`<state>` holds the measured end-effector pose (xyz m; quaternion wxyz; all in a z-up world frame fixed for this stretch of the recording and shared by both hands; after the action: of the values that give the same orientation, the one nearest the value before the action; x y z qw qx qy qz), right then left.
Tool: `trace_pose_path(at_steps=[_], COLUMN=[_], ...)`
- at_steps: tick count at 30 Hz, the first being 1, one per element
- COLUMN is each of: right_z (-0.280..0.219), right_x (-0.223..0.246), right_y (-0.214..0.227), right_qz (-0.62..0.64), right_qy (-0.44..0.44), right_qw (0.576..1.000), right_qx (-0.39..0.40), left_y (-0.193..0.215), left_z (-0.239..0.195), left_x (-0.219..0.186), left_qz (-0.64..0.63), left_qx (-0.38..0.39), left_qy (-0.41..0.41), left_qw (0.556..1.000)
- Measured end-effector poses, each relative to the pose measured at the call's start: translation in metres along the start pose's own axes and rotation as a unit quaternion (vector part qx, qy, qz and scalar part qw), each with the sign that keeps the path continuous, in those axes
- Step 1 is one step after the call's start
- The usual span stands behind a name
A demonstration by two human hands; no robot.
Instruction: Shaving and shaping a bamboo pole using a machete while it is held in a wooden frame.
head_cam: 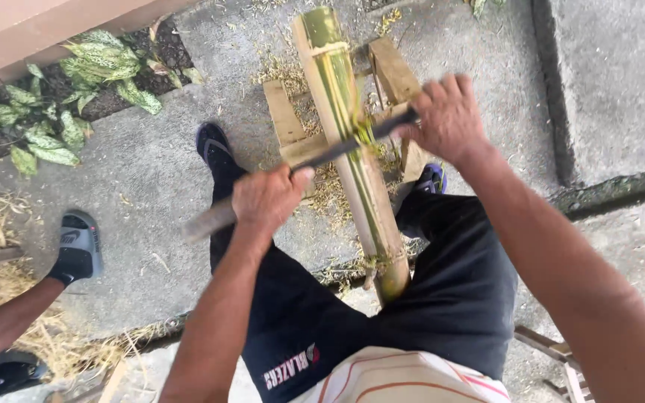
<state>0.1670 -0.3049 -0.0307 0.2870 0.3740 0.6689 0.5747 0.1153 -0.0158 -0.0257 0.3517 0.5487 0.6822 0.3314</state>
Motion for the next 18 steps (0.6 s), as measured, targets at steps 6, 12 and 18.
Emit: trace_pose_path(at_steps=[6, 12, 18], right_z=[-0.159, -0.09, 0.09], right_x=[0.089, 0.059, -0.037], right_y=[-0.004, 0.001, 0.008], right_qz=[0.085, 0.017, -0.063], right_qy=[-0.031, -0.021, -0.015], right_qw=[0.996, 1.0, 0.998], right_qx=[-0.011, -0.013, -0.008], left_y=[-0.097, -0.063, 0.038], left_z=[-0.138, -0.059, 0.092], left_x=[0.001, 0.011, 0.018], left_qz=[0.026, 0.054, 0.025], left_qx=[0.032, 0.065, 0.062], left_qy=[-0.066, -0.035, 0.05], left_qw=[0.997, 0.996, 0.997])
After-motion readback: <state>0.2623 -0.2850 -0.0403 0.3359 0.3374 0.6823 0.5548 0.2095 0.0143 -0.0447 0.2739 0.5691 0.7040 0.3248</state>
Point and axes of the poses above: each hand's wrist, its own z-axis towards the middle knuckle, its own y-axis out of the back of the hand, x = y × z, the point moved 10 cm from there along z, towards the middle knuckle, and after that the axes turned 13 degrees about y, right-handed, at the moved point
